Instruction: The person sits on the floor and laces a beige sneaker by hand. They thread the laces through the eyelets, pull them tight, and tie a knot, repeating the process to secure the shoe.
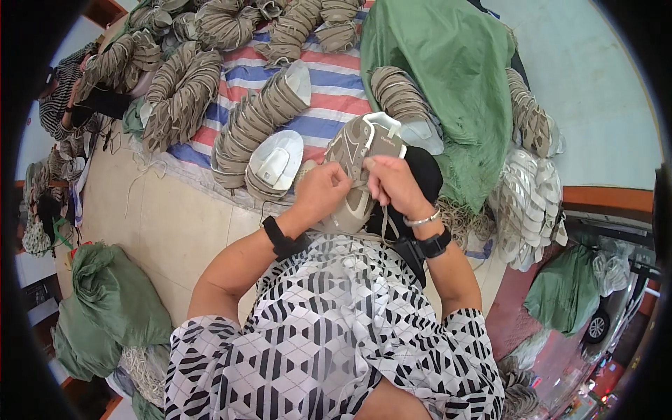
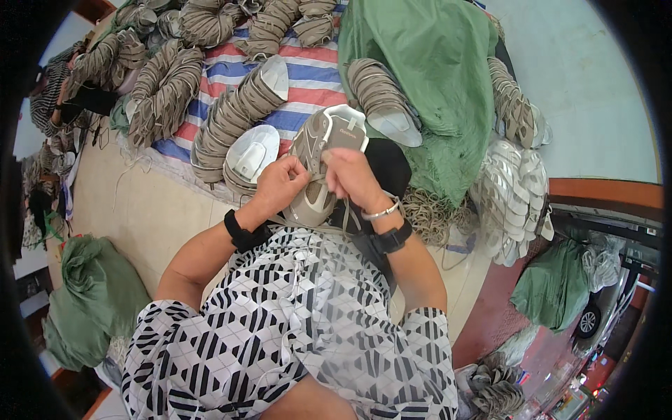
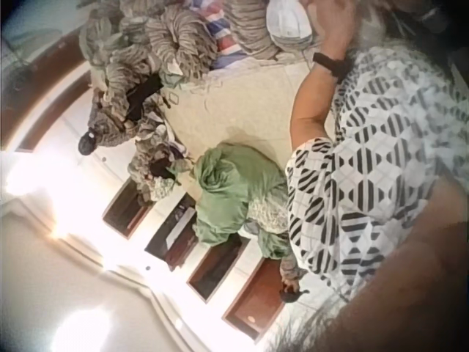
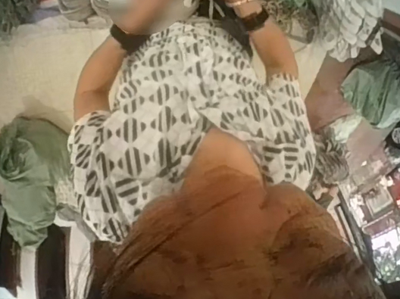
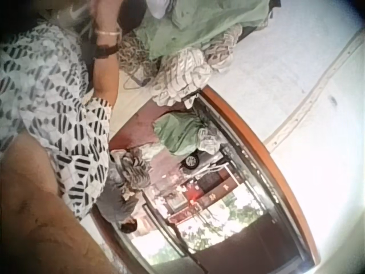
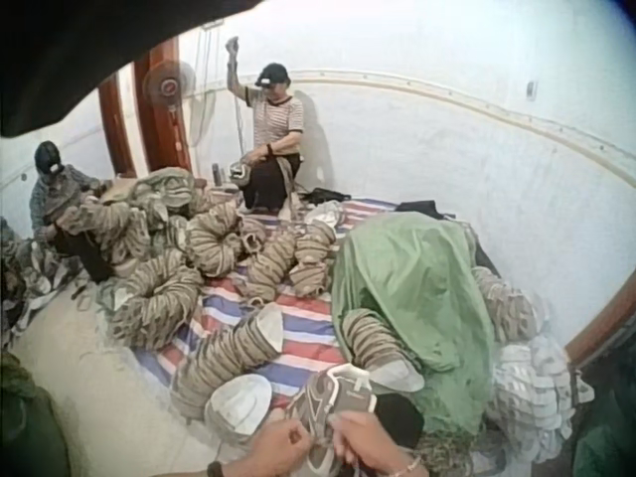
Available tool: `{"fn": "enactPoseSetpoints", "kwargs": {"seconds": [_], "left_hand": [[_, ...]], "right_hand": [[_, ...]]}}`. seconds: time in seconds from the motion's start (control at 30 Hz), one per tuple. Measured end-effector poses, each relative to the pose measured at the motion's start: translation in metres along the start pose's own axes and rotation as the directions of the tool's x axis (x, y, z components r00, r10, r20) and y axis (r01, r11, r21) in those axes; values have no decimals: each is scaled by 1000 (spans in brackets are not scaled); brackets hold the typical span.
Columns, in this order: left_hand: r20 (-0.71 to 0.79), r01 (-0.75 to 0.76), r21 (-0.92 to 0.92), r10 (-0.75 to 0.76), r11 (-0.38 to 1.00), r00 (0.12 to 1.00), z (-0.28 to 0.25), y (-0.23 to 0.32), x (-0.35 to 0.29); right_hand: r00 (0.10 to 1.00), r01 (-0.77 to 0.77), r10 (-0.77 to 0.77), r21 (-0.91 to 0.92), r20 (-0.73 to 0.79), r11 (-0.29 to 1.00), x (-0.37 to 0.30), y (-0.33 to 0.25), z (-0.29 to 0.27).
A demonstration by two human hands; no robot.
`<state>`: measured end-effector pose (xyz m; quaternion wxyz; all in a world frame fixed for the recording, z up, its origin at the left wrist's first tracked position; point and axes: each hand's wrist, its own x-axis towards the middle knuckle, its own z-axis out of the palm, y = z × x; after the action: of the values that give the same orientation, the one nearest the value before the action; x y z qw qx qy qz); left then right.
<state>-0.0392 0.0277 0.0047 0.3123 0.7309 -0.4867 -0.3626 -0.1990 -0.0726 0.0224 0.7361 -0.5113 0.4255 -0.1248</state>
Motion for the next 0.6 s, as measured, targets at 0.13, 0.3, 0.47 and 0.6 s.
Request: {"fn": "enactPoseSetpoints", "kwargs": {"seconds": [0.13,0.3,0.47,0.6], "left_hand": [[-75,-363,382,420,850,904,1,12,0],[-78,-325,220,349,920,934,0,10,3],[82,-124,-194,142,973,987,-7,-21,7],[65,-275,20,273,961,960,-15,-15,7]], "right_hand": [[993,-83,76,82,86,993,-12,16,-2],[999,-9,12,-63,51,998,-19,14,3],[1000,23,-23,-26,-6,999,-9,7,8],[994,61,-85,-300,-68,952,-16,6,30]]}}
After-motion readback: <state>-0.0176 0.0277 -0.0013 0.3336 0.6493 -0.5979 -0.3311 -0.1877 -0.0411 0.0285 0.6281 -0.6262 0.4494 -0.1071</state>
